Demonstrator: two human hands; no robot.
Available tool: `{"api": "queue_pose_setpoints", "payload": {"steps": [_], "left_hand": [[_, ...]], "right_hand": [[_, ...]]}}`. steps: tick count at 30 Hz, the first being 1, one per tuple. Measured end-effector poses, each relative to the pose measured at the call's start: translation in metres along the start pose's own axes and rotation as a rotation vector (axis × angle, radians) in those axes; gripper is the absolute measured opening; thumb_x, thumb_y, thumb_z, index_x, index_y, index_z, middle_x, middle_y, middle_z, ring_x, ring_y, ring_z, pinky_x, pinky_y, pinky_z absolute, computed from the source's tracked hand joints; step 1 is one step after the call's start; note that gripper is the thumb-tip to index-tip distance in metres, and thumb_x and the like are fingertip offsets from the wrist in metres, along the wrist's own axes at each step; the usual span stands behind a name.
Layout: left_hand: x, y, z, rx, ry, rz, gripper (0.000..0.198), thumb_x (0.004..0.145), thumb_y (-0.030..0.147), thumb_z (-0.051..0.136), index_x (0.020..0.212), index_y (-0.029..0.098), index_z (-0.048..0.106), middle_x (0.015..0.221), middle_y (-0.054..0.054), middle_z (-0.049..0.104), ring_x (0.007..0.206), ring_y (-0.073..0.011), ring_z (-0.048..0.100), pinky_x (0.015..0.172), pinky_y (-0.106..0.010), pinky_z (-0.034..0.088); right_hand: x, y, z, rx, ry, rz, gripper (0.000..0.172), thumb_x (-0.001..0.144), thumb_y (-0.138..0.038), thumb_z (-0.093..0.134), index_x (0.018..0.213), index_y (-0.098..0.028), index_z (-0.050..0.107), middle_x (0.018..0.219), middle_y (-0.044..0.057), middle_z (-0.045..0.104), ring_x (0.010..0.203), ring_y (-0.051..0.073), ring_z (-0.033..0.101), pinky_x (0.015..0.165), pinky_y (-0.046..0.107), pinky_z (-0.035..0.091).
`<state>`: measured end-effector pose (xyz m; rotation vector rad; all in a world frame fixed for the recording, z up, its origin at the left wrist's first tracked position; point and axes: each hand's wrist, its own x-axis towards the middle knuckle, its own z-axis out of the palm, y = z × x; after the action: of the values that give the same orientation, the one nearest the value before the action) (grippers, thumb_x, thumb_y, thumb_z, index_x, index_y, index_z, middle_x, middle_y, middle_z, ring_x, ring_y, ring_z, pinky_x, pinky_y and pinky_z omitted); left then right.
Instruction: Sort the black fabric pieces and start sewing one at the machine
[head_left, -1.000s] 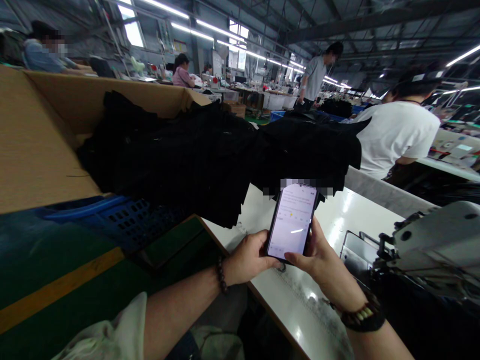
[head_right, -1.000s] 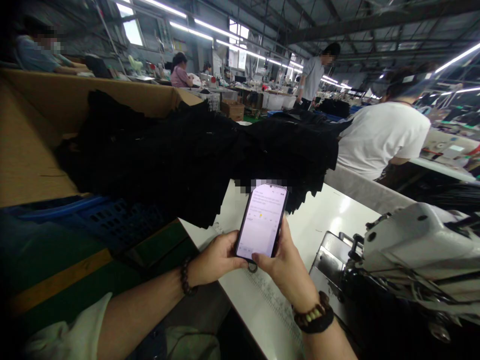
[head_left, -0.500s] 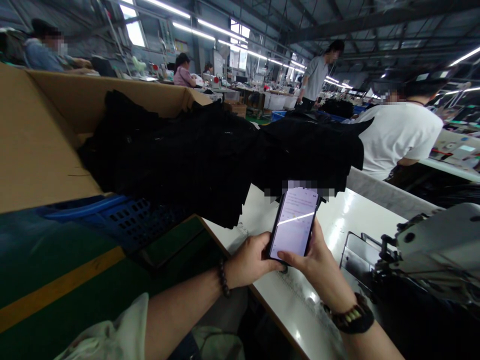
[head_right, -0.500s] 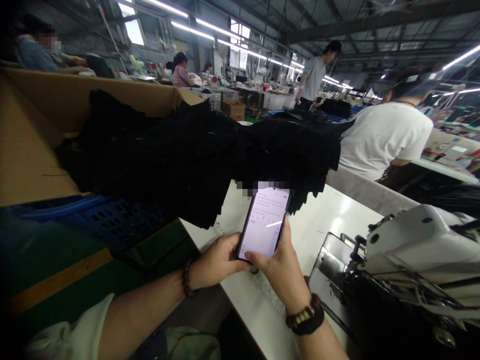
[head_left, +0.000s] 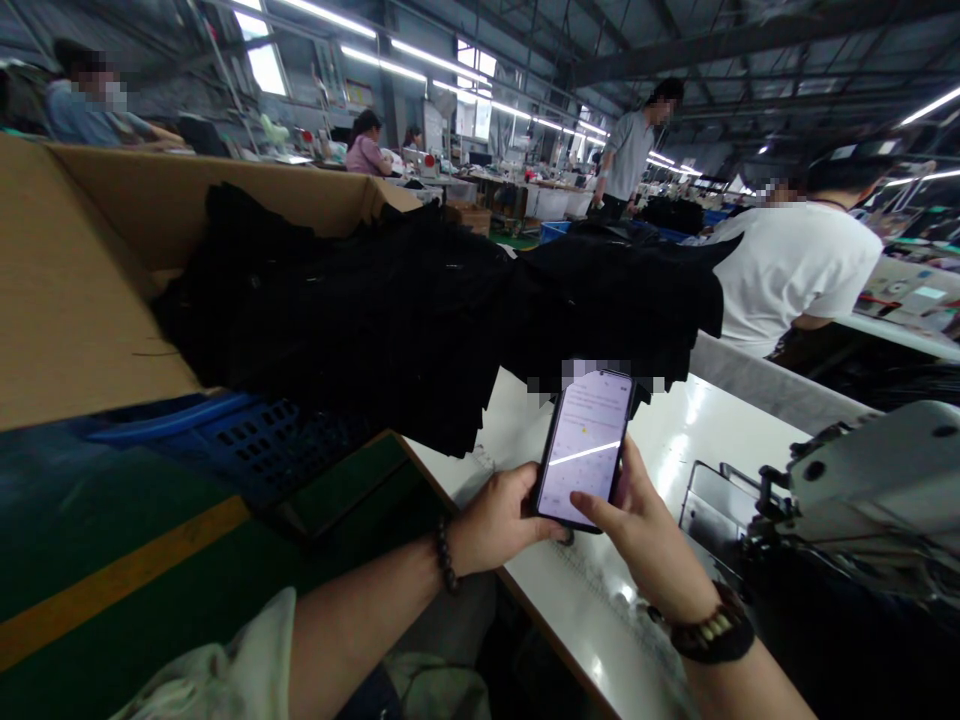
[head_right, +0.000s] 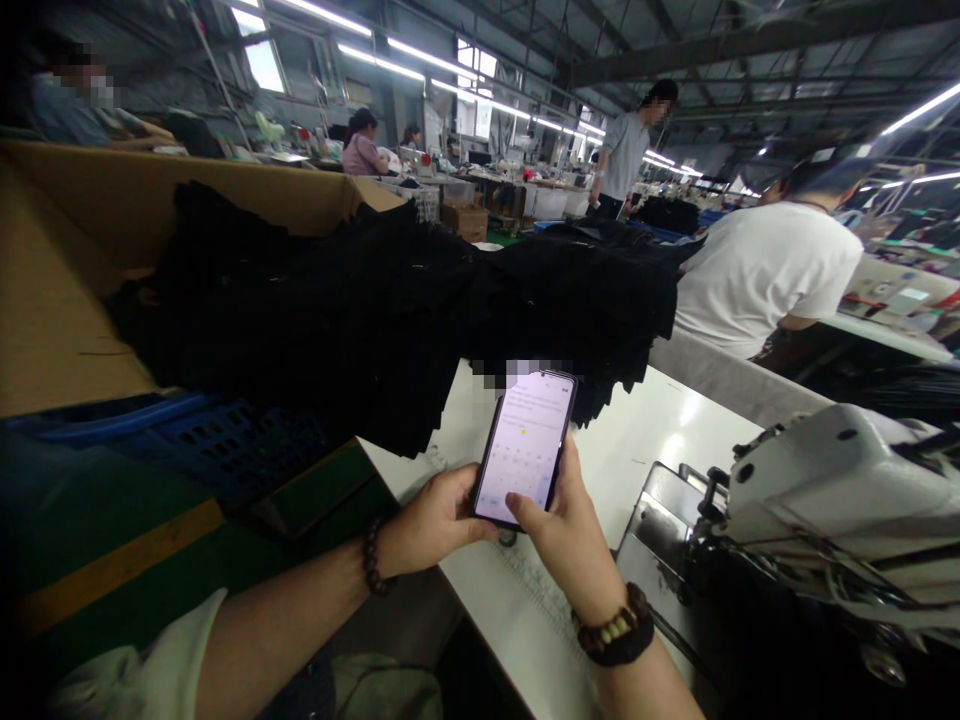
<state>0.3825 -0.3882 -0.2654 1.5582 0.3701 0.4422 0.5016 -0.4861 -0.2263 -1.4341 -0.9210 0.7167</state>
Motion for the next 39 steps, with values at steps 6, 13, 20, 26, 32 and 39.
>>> {"api": "queue_pose_setpoints", "payload": {"steps": [6,13,20,26,32,39], "left_hand": [[0.0,-0.003,0.0,-0.038,-0.012,-0.005,0.043,0.059,0.014,0.07,0.099,0.014,0.055,0.09,-0.005,0.062,0.083,-0.0212,0.058,0.074,-0.031,0.046],[0.0,-0.005,0.0,-0.047,-0.014,0.0,0.046,0.059,0.013,0.071,0.102,0.014,0.055,0.089,-0.005,0.063,0.084,-0.0211,0.059,0.073,-0.03,0.047],[-0.002,-0.001,0.001,0.057,0.0,0.007,0.042,0.061,0.013,0.068,0.101,0.015,0.055,0.091,-0.005,0.063,0.083,-0.0209,0.06,0.071,-0.029,0.047],[-0.006,0.006,0.004,0.223,0.027,0.027,0.035,0.063,0.01,0.066,0.096,0.015,0.055,0.09,-0.003,0.064,0.081,-0.0188,0.06,0.07,-0.027,0.047],[-0.007,0.009,0.005,0.307,0.038,0.032,0.032,0.064,0.014,0.066,0.093,0.017,0.055,0.088,-0.003,0.064,0.08,-0.0189,0.06,0.069,-0.027,0.047],[-0.005,0.004,0.003,0.194,0.035,0.018,0.036,0.063,0.015,0.067,0.097,0.015,0.055,0.089,-0.004,0.064,0.081,-0.0201,0.06,0.069,-0.028,0.047]], "right_hand": [[0.0,0.001,0.002,0.041,0.037,0.017,0.068,0.072,-0.022,0.06,0.13,-0.026,0.025,0.127,0.005,0.045,0.115,0.022,0.042,0.1,0.043,0.03],[0.002,0.004,0.003,0.009,0.064,-0.002,0.063,0.075,-0.03,0.061,0.129,-0.027,0.028,0.124,0.005,0.048,0.112,0.022,0.045,0.098,0.043,0.033],[0.002,0.003,0.005,0.001,0.092,-0.009,0.06,0.074,-0.033,0.062,0.126,-0.026,0.031,0.12,0.005,0.05,0.109,0.022,0.048,0.096,0.044,0.036],[0.001,-0.001,0.01,-0.047,0.14,-0.002,0.068,0.069,-0.033,0.067,0.126,-0.024,0.031,0.117,0.007,0.051,0.104,0.023,0.051,0.09,0.043,0.041],[0.0,0.004,0.012,-0.117,0.209,-0.008,0.066,0.067,-0.035,0.067,0.123,-0.023,0.034,0.115,0.007,0.052,0.104,0.024,0.051,0.091,0.044,0.04],[0.0,-0.002,0.007,0.01,0.101,0.01,0.06,0.069,-0.03,0.065,0.121,-0.024,0.036,0.113,0.006,0.054,0.103,0.023,0.052,0.09,0.043,0.041]]}}
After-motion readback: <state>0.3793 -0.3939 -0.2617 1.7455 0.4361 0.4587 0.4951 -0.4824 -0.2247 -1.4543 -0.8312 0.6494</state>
